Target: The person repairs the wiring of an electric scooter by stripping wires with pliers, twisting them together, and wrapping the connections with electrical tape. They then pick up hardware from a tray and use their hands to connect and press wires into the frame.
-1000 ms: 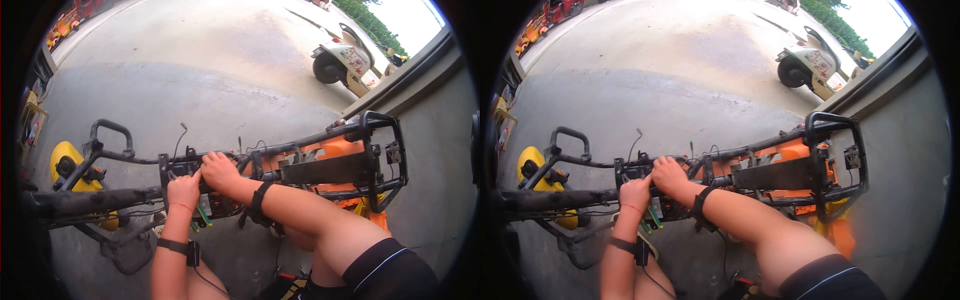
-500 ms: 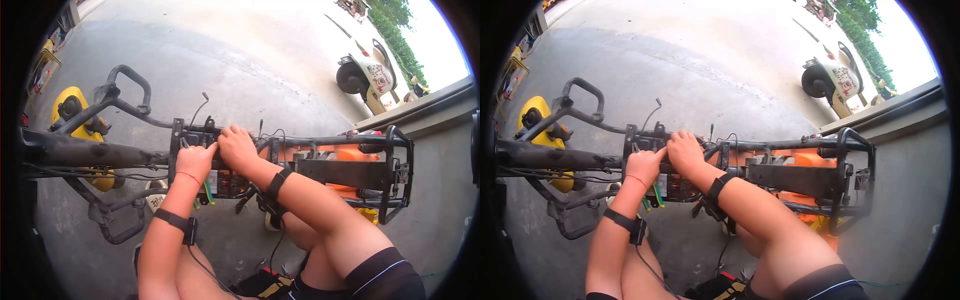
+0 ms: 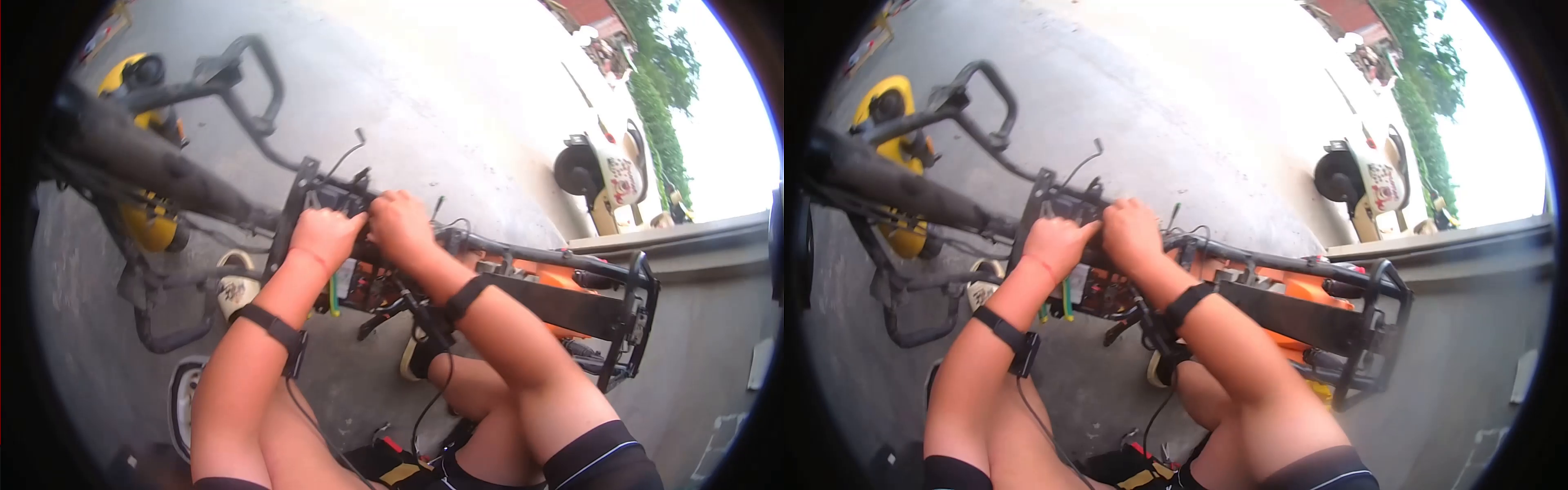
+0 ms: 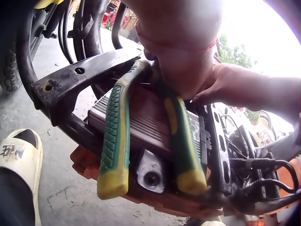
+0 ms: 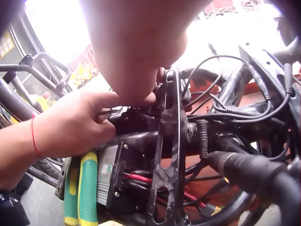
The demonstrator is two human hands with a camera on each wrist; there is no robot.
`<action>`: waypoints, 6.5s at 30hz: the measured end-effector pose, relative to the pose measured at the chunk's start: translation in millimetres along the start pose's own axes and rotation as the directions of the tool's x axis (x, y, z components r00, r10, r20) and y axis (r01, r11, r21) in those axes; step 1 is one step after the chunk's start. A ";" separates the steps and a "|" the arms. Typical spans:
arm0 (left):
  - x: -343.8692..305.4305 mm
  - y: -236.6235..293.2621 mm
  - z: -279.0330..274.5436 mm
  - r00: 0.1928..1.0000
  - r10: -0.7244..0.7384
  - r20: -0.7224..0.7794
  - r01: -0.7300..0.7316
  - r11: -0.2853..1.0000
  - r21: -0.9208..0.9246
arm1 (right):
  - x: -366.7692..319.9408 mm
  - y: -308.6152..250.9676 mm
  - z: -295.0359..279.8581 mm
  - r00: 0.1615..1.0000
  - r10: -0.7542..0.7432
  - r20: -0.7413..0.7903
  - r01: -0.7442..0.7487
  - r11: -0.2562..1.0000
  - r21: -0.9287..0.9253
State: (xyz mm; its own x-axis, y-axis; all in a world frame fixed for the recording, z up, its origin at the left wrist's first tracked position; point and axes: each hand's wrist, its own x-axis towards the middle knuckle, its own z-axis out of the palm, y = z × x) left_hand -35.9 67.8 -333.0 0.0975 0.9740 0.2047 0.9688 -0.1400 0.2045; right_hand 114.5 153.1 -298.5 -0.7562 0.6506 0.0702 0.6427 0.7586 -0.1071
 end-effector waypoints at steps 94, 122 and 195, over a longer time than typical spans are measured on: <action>-4.4 1.6 -0.4 0.999 0.027 -0.034 -0.027 1.000 0.015 | 0.1 -12.3 -4.2 0.994 -0.079 0.078 0.094 0.973 -0.213; -0.5 3.2 1.4 1.000 -0.023 0.004 0.023 0.998 -0.050 | -7.2 -16.6 -1.2 0.984 -0.166 0.060 0.177 0.916 -0.359; -2.7 1.6 -2.2 0.999 0.036 -0.016 -0.035 0.999 0.042 | -1.1 -6.0 -8.7 0.991 0.056 0.120 -0.045 0.995 -0.088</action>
State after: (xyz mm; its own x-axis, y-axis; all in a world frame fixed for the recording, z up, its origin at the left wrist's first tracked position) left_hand -35.1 64.5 -331.2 0.1288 0.9652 0.2275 0.9734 -0.1669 0.1571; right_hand 112.6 148.1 -289.3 -0.7285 0.6828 -0.0550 0.6846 0.7286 -0.0228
